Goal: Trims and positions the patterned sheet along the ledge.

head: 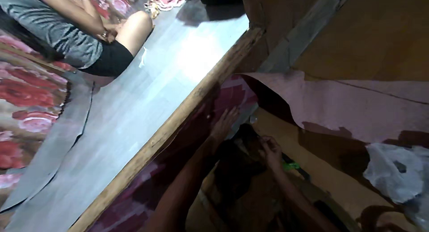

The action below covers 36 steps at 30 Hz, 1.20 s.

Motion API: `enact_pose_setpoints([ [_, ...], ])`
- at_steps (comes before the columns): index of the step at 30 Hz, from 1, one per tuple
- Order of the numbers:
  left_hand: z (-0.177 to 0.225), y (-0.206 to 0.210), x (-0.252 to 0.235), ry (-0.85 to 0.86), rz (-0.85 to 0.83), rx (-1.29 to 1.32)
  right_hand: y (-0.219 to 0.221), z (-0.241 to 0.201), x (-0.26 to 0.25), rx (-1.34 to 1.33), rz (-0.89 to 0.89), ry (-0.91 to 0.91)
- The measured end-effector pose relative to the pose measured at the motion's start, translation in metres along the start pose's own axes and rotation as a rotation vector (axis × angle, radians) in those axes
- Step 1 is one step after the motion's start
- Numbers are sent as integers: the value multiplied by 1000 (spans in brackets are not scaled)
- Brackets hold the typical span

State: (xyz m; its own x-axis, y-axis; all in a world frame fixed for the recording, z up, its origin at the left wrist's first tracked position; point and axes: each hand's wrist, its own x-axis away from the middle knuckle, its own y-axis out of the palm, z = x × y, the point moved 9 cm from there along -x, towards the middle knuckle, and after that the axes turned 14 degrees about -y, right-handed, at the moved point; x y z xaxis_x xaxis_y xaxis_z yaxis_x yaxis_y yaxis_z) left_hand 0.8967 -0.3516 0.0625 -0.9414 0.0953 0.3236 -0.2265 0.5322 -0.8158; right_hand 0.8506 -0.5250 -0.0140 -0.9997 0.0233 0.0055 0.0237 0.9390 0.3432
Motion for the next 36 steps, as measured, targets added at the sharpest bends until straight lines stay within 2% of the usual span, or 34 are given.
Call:
enact_pose_setpoints([
  [3,-3,-8,3,-2,102,48,5,4,2,97,-53,8],
  [5,-3,-10,3,1,117,47,11,14,1,294,-209,35],
  [9,-2,-8,-1,-12,75,7,30,32,9,744,-610,220],
  [14,-2,-16,2,16,146,-57,44,54,20,1021,-842,232],
  [18,0,-18,-4,21,138,-72,52,52,26,1104,-915,279],
  [23,-2,-21,-3,6,227,-144,63,48,25,1142,-988,264],
  [32,-4,-23,-8,26,226,-164,65,45,19,1096,-919,175],
  [36,-3,-26,-8,14,181,-190,64,48,19,1128,-937,223],
])
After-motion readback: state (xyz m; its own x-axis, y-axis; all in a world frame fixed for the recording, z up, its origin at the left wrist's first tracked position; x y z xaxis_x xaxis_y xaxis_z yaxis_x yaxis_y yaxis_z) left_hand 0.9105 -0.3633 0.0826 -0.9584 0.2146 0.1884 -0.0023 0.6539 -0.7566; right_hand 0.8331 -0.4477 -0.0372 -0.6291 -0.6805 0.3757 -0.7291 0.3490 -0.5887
